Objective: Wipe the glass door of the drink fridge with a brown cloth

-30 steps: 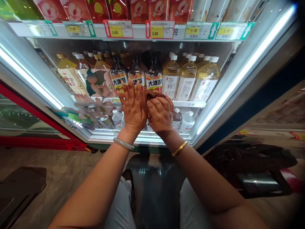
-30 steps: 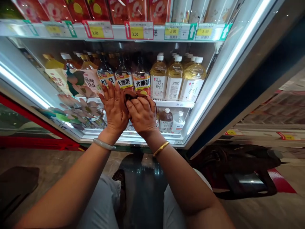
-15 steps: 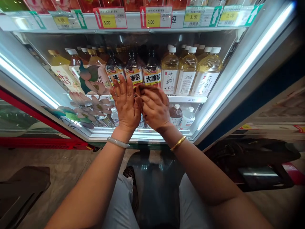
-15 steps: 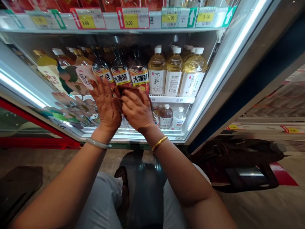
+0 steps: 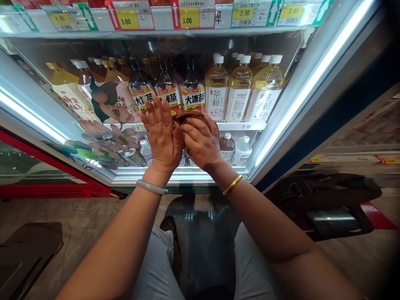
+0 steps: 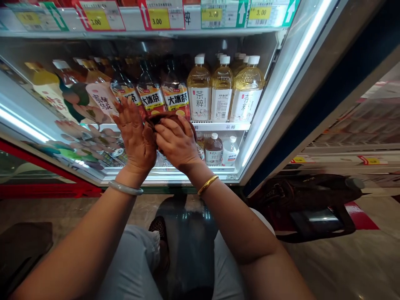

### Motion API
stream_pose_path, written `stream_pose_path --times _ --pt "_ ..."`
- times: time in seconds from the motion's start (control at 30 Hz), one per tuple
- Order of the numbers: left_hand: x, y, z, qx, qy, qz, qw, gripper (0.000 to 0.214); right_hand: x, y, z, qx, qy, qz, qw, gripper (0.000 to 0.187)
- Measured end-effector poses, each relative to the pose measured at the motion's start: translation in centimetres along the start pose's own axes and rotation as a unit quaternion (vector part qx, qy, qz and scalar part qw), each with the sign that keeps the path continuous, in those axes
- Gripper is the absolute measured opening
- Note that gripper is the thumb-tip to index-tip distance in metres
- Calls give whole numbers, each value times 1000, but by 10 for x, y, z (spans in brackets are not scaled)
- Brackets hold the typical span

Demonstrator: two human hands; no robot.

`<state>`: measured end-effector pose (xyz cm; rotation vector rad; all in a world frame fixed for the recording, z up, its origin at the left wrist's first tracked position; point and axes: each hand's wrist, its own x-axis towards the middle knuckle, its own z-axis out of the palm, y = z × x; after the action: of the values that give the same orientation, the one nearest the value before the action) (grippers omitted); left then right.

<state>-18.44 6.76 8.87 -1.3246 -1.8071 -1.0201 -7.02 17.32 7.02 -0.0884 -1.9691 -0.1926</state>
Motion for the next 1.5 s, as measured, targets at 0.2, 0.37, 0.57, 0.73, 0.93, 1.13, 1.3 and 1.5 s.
stream_pose_path --times 0.2,0.37,0.57,0.73,0.93,1.13,1.3,1.5 --pt "-1 -10 4 -30 10 46 998 74 23 33 -27 -20 33 112 993 30" --pt "5 -10 17 -29 -9 55 998 84 21 26 -30 -71 42 119 989 33" --pt "11 8 24 -1 -23 8 1000 85 11 25 -41 -60 -64 41 995 37" --pt "11 20 26 -25 -32 45 998 91 26 60 -68 -71 41 185 979 33" --pt "23 35 39 -6 -33 -13 999 88 -2 38 -45 -60 -51 65 995 50" --pt "25 41 45 -5 -27 39 999 85 12 69 -80 -117 21 141 983 29" --pt "22 51 48 -7 -38 60 997 83 11 82 -81 -114 98 182 972 33" --pt "30 70 52 13 -49 -3 999 81 0 69 -76 -87 19 69 994 46"
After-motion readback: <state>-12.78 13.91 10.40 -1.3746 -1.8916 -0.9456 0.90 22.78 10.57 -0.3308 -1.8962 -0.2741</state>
